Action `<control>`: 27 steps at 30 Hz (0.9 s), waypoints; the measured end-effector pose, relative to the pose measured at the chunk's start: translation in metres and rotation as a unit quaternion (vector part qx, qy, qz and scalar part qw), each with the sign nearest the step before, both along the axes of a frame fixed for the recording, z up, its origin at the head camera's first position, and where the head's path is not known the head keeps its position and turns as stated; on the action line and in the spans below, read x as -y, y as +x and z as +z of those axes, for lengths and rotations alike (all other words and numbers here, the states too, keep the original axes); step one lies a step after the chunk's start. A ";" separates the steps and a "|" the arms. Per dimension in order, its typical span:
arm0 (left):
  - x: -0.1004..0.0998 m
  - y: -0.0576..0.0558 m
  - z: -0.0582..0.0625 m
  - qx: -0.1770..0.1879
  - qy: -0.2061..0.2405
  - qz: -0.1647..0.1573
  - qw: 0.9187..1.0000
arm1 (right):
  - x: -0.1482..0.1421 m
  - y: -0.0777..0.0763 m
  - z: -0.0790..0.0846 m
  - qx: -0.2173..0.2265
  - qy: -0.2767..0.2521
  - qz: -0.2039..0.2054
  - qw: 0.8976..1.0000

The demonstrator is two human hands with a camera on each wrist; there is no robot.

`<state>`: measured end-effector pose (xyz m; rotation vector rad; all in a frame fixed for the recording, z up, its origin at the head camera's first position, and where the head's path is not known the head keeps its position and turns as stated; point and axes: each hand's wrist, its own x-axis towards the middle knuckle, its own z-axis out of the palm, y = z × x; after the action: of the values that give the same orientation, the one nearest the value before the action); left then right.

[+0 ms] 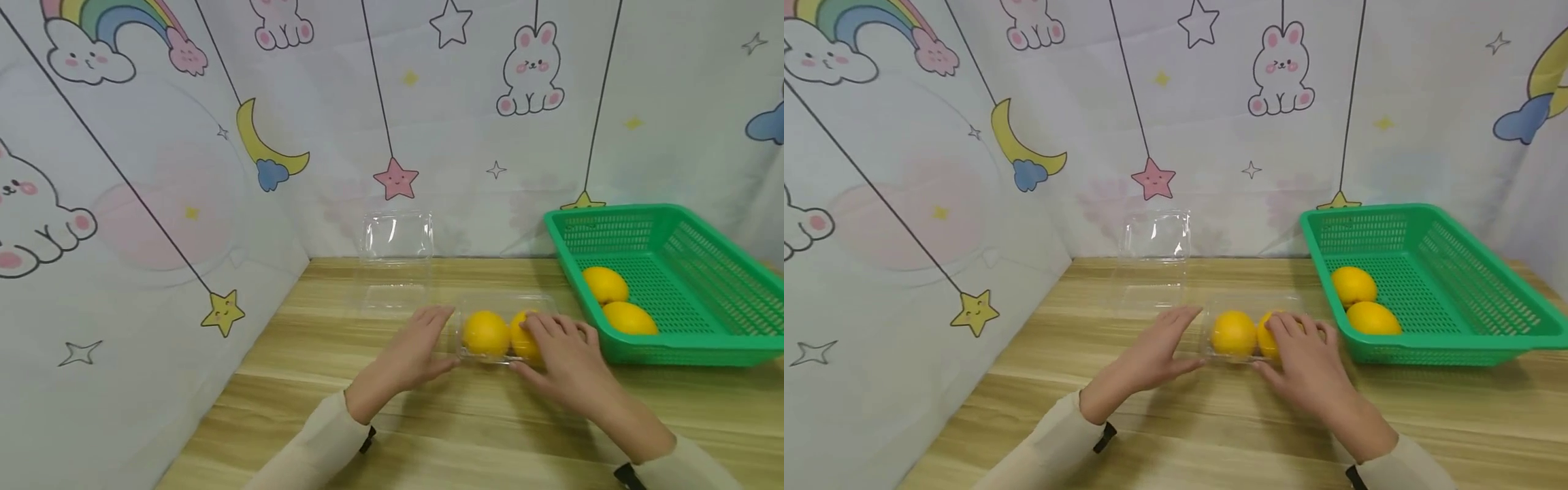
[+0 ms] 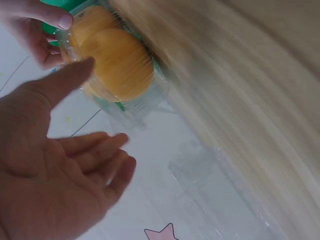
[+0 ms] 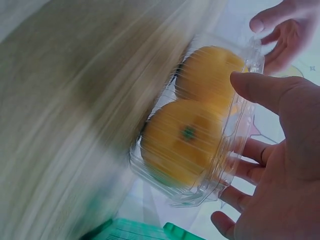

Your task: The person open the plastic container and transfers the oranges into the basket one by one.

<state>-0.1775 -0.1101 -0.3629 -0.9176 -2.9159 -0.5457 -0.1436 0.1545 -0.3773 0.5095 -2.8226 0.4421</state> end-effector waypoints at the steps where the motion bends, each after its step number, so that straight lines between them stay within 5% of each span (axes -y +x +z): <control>1: 0.002 0.003 0.000 0.000 0.006 0.018 1.000 | 0.000 0.000 0.000 0.000 -0.001 0.000 1.000; 4: 0.007 0.010 -0.001 0.019 0.045 0.040 0.998 | 0.000 0.000 0.002 -0.003 0.002 0.000 1.000; 8: 0.006 0.012 -0.007 0.123 0.133 0.023 0.983 | 0.001 0.000 0.004 -0.002 0.004 -0.003 1.000; 12: 0.002 0.014 -0.017 0.222 0.226 0.035 0.948 | 0.002 0.001 0.003 0.007 0.002 -0.003 1.000; 19: -0.003 0.015 -0.025 0.342 0.357 0.077 0.866 | 0.003 0.003 0.003 0.000 -0.001 -0.005 1.000; 24: -0.004 0.013 -0.030 0.384 0.383 0.083 0.836 | 0.002 0.003 0.004 0.003 -0.001 -0.004 1.000; 27: -0.006 0.011 -0.032 0.396 0.392 0.085 0.826 | 0.001 0.002 0.005 0.004 0.000 -0.001 1.000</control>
<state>-0.1667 -0.1036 -0.3954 -0.3213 -2.7291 -2.3221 -0.1414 0.1537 -0.3722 0.5071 -2.8307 0.4438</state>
